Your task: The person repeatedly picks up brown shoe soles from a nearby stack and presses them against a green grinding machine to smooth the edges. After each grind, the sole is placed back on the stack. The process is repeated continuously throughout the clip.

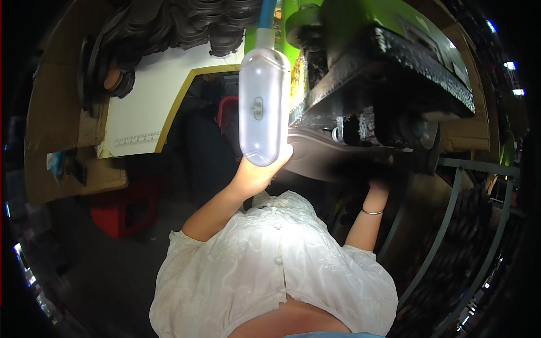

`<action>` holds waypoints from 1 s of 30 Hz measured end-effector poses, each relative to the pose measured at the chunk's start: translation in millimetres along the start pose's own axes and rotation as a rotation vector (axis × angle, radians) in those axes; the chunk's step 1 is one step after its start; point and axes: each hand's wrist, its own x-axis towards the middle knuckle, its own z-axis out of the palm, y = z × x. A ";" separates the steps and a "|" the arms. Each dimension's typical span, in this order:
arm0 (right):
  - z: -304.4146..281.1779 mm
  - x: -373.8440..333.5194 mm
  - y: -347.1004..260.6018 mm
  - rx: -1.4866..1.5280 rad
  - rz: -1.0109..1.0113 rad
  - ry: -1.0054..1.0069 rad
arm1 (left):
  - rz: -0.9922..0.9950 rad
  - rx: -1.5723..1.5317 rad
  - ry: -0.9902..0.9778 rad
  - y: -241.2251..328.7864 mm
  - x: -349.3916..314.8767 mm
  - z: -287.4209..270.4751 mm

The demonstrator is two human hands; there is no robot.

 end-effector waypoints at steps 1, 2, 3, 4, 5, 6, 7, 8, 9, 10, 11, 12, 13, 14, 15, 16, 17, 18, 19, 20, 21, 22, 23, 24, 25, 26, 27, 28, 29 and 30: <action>13.9 8.9 -9.1 -0.010 -0.083 0.010 | 0.002 -0.013 0.007 0.9 -1.1 0.0; 29.1 15.0 -13.4 0.065 -0.159 -0.070 | 0.034 -0.043 0.014 3.3 -2.6 -1.3; 44.6 16.7 -17.3 0.053 -0.182 0.020 | 0.064 -0.079 0.010 7.3 -3.5 -2.5; 59.2 18.6 -16.2 0.048 -0.203 0.106 | 0.096 -0.110 0.012 9.2 -4.6 -4.5; 67.3 22.1 -10.3 0.021 -0.215 0.145 | 0.125 -0.161 0.027 10.4 -6.2 -8.2; 73.6 21.1 -3.9 0.026 -0.210 0.146 | 0.153 -0.208 0.043 11.9 -8.4 -14.5; 79.2 21.3 3.9 0.049 -0.200 0.135 | 0.182 -0.257 0.059 12.9 -10.9 -21.7; 83.3 18.4 12.8 0.082 -0.191 0.108 | 0.208 -0.183 0.064 12.4 -14.3 -30.5; 87.5 13.4 19.9 0.233 -0.137 0.015 | 0.169 -0.221 0.134 14.6 -17.3 -36.5; 101.3 8.2 22.3 0.386 -0.071 -0.066 | 0.150 -0.200 0.181 8.7 -18.5 -47.2; 121.3 -2.1 26.6 0.411 -0.095 0.016 | 0.131 -0.179 0.227 1.3 -19.1 -59.0; 152.7 -12.6 24.7 0.433 -0.119 0.098 | 0.121 -0.178 0.264 -1.7 -19.7 -67.5; 150.1 -13.6 38.5 0.428 -0.120 0.075 | 0.112 -0.184 0.294 -2.2 -20.6 -74.2; 151.7 -16.8 48.0 0.398 -0.130 0.077 | 0.079 -0.208 0.329 -0.8 -22.1 -78.7; 159.1 -18.7 52.2 0.369 -0.138 0.077 | 0.051 -0.198 0.367 3.1 -23.5 -80.7; 159.6 -19.5 52.4 0.308 -0.108 0.023 | 0.006 -0.173 0.365 -1.9 -24.4 -88.9; 159.8 -20.2 52.4 0.247 -0.077 -0.029 | -0.040 -0.148 0.361 -11.9 -24.2 -96.4; 168.6 -17.0 47.0 0.111 -0.131 -0.025 | -0.110 -0.148 0.350 -23.3 -24.4 -99.6; 167.6 -15.0 44.1 0.023 -0.116 -0.077 | -0.179 -0.147 0.340 -34.9 -25.4 -102.5; 170.2 -12.7 38.5 -0.030 -0.123 -0.107 | -0.249 -0.145 0.327 -43.4 -26.4 -104.4; 173.8 -9.2 31.0 -0.085 -0.129 -0.139 | -0.341 -0.083 0.287 -47.4 -26.5 -100.1; 173.3 -3.9 23.1 -0.137 -0.109 -0.217 | -0.353 0.041 0.179 -53.0 -26.0 -93.7; 169.4 2.7 14.1 -0.190 -0.090 -0.294 | -0.364 0.167 0.070 -60.3 -24.6 -85.5; 167.5 8.4 6.3 -0.241 -0.070 -0.373 | -0.238 0.251 -0.064 -75.1 -23.3 -75.6; 169.2 12.0 1.1 -0.312 -0.120 -0.405 | -0.112 0.330 -0.197 -79.5 -20.5 -61.1; 171.3 15.2 -3.4 -0.382 -0.170 -0.436 | -0.111 0.437 -0.285 -80.5 -17.9 -47.9; 170.3 18.7 -6.7 -0.453 -0.217 -0.461 | -0.113 0.542 -0.379 -67.4 -14.3 -30.1; 162.3 22.9 -4.3 -0.530 -0.107 -0.503 | -0.070 0.518 -0.356 -55.4 -9.3 -13.4; 162.2 24.8 -3.6 -0.553 -0.129 -0.494 | -0.028 0.495 -0.333 -42.1 -2.9 0.1; 160.9 25.9 -3.2 -0.578 -0.152 -0.478 | -0.011 0.379 -0.250 -19.6 2.4 10.7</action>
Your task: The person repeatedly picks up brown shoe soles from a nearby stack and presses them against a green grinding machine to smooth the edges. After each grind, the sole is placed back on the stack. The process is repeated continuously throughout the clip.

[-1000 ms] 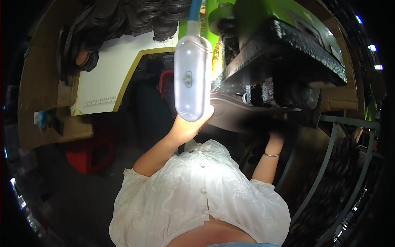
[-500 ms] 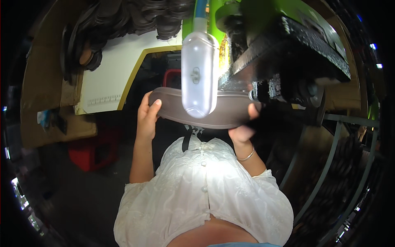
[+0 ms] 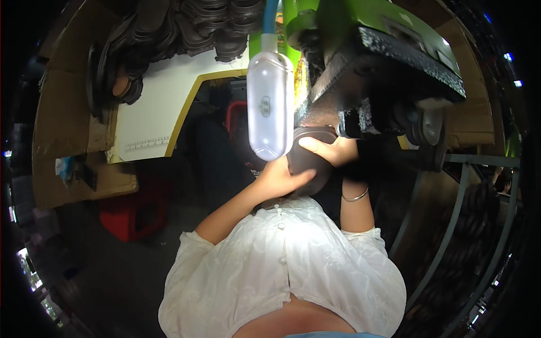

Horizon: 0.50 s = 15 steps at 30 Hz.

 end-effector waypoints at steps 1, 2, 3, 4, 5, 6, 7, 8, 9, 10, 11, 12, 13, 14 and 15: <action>-1.1 1.2 -0.7 -0.028 -0.013 0.010 | 0.043 -0.153 0.110 6.5 8.4 1.0; -11.1 -0.2 -1.0 -0.097 -0.001 -0.065 | 0.103 -0.299 0.215 12.9 16.7 1.9; -14.8 -5.1 1.5 0.029 0.047 -0.042 | 0.079 -0.415 0.212 40.7 20.0 -4.6; -14.4 -13.1 3.9 0.159 0.088 -0.024 | 0.089 -0.359 0.231 42.8 20.2 -5.4; -14.4 -23.0 6.7 0.289 0.129 -0.006 | 0.099 -0.302 0.251 43.5 20.0 -5.7; -20.6 -38.7 6.6 0.187 0.215 -0.159 | 0.117 -0.323 0.279 44.0 18.8 -4.4; -24.7 -54.1 23.1 0.056 0.214 -0.269 | 0.134 -0.342 0.308 40.7 16.8 -0.9; -29.5 -70.7 43.3 0.105 0.361 -0.446 | 0.145 -0.358 0.339 36.6 14.8 1.8; -31.1 -85.5 55.0 0.100 0.287 -0.466 | 0.131 -0.367 0.364 29.7 13.4 2.3; -42.0 -101.3 79.1 0.129 0.454 -0.480 | 0.113 -0.375 0.391 20.6 10.3 2.5; -55.1 -116.8 95.8 0.157 0.626 -0.485 | 0.082 -0.369 0.388 22.4 7.5 -0.2; -62.9 -120.4 92.4 0.254 0.551 -0.318 | 0.051 -0.359 0.398 23.7 3.2 -3.5; -69.4 -123.2 86.8 0.342 0.474 -0.139 | 0.083 -0.367 0.411 23.1 1.2 -5.5; -75.2 -125.6 88.9 0.496 0.393 0.023 | 0.116 -0.375 0.426 22.1 -1.0 -6.9; -79.3 -128.0 88.8 0.644 0.305 0.197 | 0.149 -0.383 0.429 22.8 -2.8 -8.5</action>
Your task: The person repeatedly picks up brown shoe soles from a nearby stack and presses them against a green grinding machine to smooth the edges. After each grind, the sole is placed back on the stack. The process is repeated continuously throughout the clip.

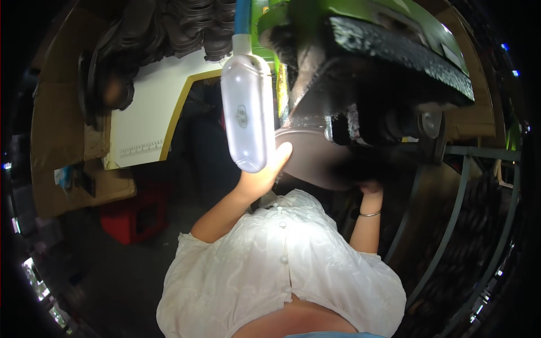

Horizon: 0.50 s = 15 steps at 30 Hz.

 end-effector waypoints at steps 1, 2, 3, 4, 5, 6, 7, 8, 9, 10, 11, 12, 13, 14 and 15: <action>0.7 5.8 -6.3 0.026 -0.095 0.034 | -0.076 -0.043 -0.036 1.6 -0.9 -4.0; 2.7 14.6 -16.3 0.052 -0.190 0.067 | -0.099 -0.041 -0.041 2.0 -2.8 -8.2; 5.6 22.7 -25.2 0.048 -0.180 0.095 | -0.119 -0.038 -0.043 1.3 -5.3 -13.2; 13.5 29.9 -35.9 0.046 -0.170 0.126 | -0.117 -0.034 -0.053 -2.9 -7.8 -18.9; 28.4 36.0 -42.2 0.042 -0.243 0.178 | -0.113 -0.030 -0.062 -7.0 -10.2 -24.5; 43.6 44.0 -45.3 0.059 -0.322 0.179 | -0.109 -0.023 -0.070 -10.7 -13.2 -30.0; 55.5 52.2 -47.2 0.050 -0.321 0.248 | -0.116 -0.040 -0.076 -13.8 -17.7 -36.3; 70.9 56.8 -48.3 0.024 -0.364 0.277 | -0.109 -0.065 -0.052 -15.7 -20.6 -40.0; 89.1 59.4 -49.1 -0.008 -0.408 0.294 | -0.105 -0.092 -0.032 -17.3 -23.0 -43.2; 103.8 62.5 -47.9 -0.026 -0.438 0.305 | -0.084 -0.126 0.021 -18.6 -24.6 -45.4; 117.4 64.4 -44.7 -0.025 -0.461 0.299 | -0.062 -0.160 0.073 -20.3 -26.6 -48.2; 129.1 65.0 -41.1 -0.035 -0.472 0.309 | -0.064 -0.160 0.075 -21.3 -28.8 -54.0; 140.5 65.0 -38.3 -0.049 -0.485 0.326 | -0.067 -0.163 0.070 -23.1 -30.3 -62.3; 142.5 66.6 -28.9 -0.062 -0.508 0.306 | -0.070 -0.166 0.065 -26.2 -32.1 -71.4; 144.3 68.6 -18.5 -0.071 -0.530 0.284 | -0.116 -0.160 0.083 -34.0 -34.9 -82.3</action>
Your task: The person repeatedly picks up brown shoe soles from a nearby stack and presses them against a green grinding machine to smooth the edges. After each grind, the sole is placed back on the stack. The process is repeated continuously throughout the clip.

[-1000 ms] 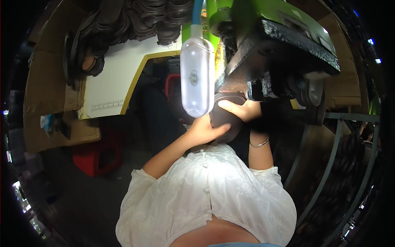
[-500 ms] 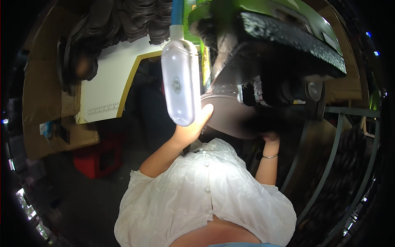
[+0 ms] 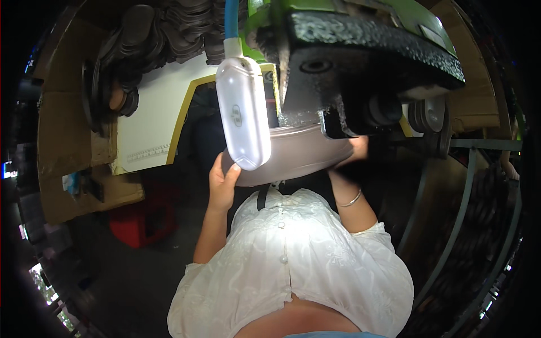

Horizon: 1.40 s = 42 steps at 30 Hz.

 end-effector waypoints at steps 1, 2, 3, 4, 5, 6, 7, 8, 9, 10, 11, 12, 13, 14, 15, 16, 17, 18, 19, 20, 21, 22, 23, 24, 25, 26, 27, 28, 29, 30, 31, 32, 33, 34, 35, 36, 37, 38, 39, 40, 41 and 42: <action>3.1 -3.8 6.4 0.043 0.001 -0.044 | -0.028 -0.017 0.009 -2.9 0.0 -9.7; 6.0 -7.5 12.9 0.086 0.004 -0.086 | -0.057 -0.034 0.016 -4.7 0.4 -17.7; 11.7 -9.8 12.4 0.146 0.036 -0.142 | -0.083 -0.052 0.025 -6.2 1.0 -24.5; 14.7 -12.1 12.8 0.137 0.083 -0.183 | -0.134 -0.074 0.037 -8.2 1.9 -29.3; 16.0 -13.5 12.8 0.128 0.129 -0.222 | -0.185 0.020 -0.015 -12.5 3.0 -32.3; 16.8 -11.9 12.4 0.132 0.158 -0.272 | -0.232 0.114 -0.065 -17.8 4.4 -35.8; 19.4 -9.6 8.6 0.102 0.196 -0.313 | -0.277 0.209 -0.111 -24.2 5.2 -40.0; 22.6 -6.6 2.1 0.071 0.233 -0.352 | -0.332 0.257 -0.179 -35.1 6.1 -41.0; 21.2 -4.3 0.8 0.061 0.262 -0.373 | -0.337 0.305 -0.291 -39.8 7.4 -31.2; 20.4 -2.0 -0.8 0.052 0.293 -0.396 | -0.315 0.380 -0.392 -31.0 7.2 -11.2; 19.1 0.3 -2.7 0.043 0.322 -0.416 | -0.291 0.457 -0.500 -34.7 8.2 -0.2; 20.4 4.7 -10.5 0.035 0.355 -0.442 | -0.360 0.435 -0.590 -38.8 6.5 11.5; 19.3 6.5 -14.2 -0.015 0.366 -0.478 | -0.281 0.467 -0.652 -43.2 3.4 26.5; 18.7 6.8 -13.1 -0.081 0.368 -0.515 | -0.225 0.467 -0.704 -45.7 0.4 40.9; 16.3 7.6 -12.8 -0.177 0.359 -0.552 | -0.167 0.459 -0.769 -47.3 -1.1 53.5; 11.6 9.6 -12.8 -0.300 0.344 -0.581 | -0.125 0.511 -0.805 -46.3 -0.1 63.0; 4.1 11.4 -14.7 -0.498 0.421 -0.635 | -0.080 0.562 -0.842 -43.7 1.0 71.0; -4.6 18.1 -13.9 -0.646 0.156 -0.711 | -0.027 0.609 -0.874 -41.9 2.9 79.4; -11.4 22.6 -32.3 -0.666 0.121 -0.665 | -0.061 0.641 -0.814 -36.4 5.9 86.1; -30.5 28.2 -37.9 -0.707 -0.060 -0.432 | -0.097 0.672 -0.750 -28.7 9.6 89.8; -51.3 31.5 -44.8 -0.736 -0.245 -0.202 | -0.131 0.708 -0.682 -25.0 13.3 88.5; -58.2 32.9 -60.2 -0.586 -0.299 0.154 | -0.150 0.688 -0.626 -27.7 16.7 79.0; -67.5 34.5 -77.2 -0.420 -0.349 0.497 | -0.170 0.666 -0.565 -33.0 20.5 67.5; -116.6 39.7 -88.7 -0.168 -0.502 0.528 | -0.227 0.593 -0.549 -37.4 23.9 59.3; -127.4 39.5 -105.6 -0.069 -0.546 0.585 | -0.237 0.487 -0.530 -50.8 27.6 44.0; -146.5 34.4 -114.6 -0.178 -0.505 0.626 | -0.238 0.493 -0.509 -54.2 29.4 33.7; -169.5 33.1 -117.3 -0.203 -0.463 0.636 | -0.238 0.503 -0.488 -56.1 30.8 26.0; -183.6 34.5 -117.9 -0.195 -0.436 0.730 | -0.245 0.509 -0.469 -57.0 31.3 20.5; -196.6 36.2 -117.7 -0.187 -0.408 0.823 | -0.253 0.514 -0.449 -57.7 31.6 16.3; -216.9 35.9 -115.8 -0.200 -0.319 0.863 | -0.261 0.519 -0.428 -58.7 31.6 13.5; -238.8 34.1 -114.1 -0.215 -0.231 0.904 | -0.266 0.520 -0.428 -59.4 31.7 12.4; -250.4 33.1 -111.3 -0.227 -0.141 0.943 | -0.271 0.523 -0.426 -60.0 31.8 11.5; -250.6 32.3 -110.1 -0.229 -0.153 0.942 | -0.273 0.525 -0.423 -60.1 32.3 11.1; -250.3 29.8 -109.8 -0.231 -0.165 0.941 | -0.276 0.520 -0.426 -59.9 32.2 12.0; -251.0 28.2 -108.8 -0.234 -0.177 0.941 | -0.280 0.515 -0.429 -59.7 31.7 14.1; -252.5 29.0 -105.1 -0.399 -0.200 1.047 | -0.285 0.513 -0.431 -59.2 30.8 15.8; -253.1 29.8 -102.4 -0.383 -0.248 1.122 | -0.282 0.516 -0.440 -60.3 30.2 17.0; -251.8 30.6 -97.0 -0.368 -0.297 1.197 | -0.279 0.520 -0.449 -62.9 29.9 17.9; -244.5 32.8 -90.3 -0.349 -0.341 1.268 | -0.276 0.526 -0.452 -65.0 28.8 18.1; -239.6 31.6 -82.4 -0.308 -0.299 1.133 | -0.284 0.530 -0.455 -66.1 27.7 18.9; -231.5 37.9 -71.5 -0.276 -0.345 1.108 | -0.292 0.533 -0.457 -67.2 26.0 19.8; -224.7 47.3 -58.7 -0.302 -0.429 1.047 | -0.296 0.536 -0.453 -67.3 25.8 20.5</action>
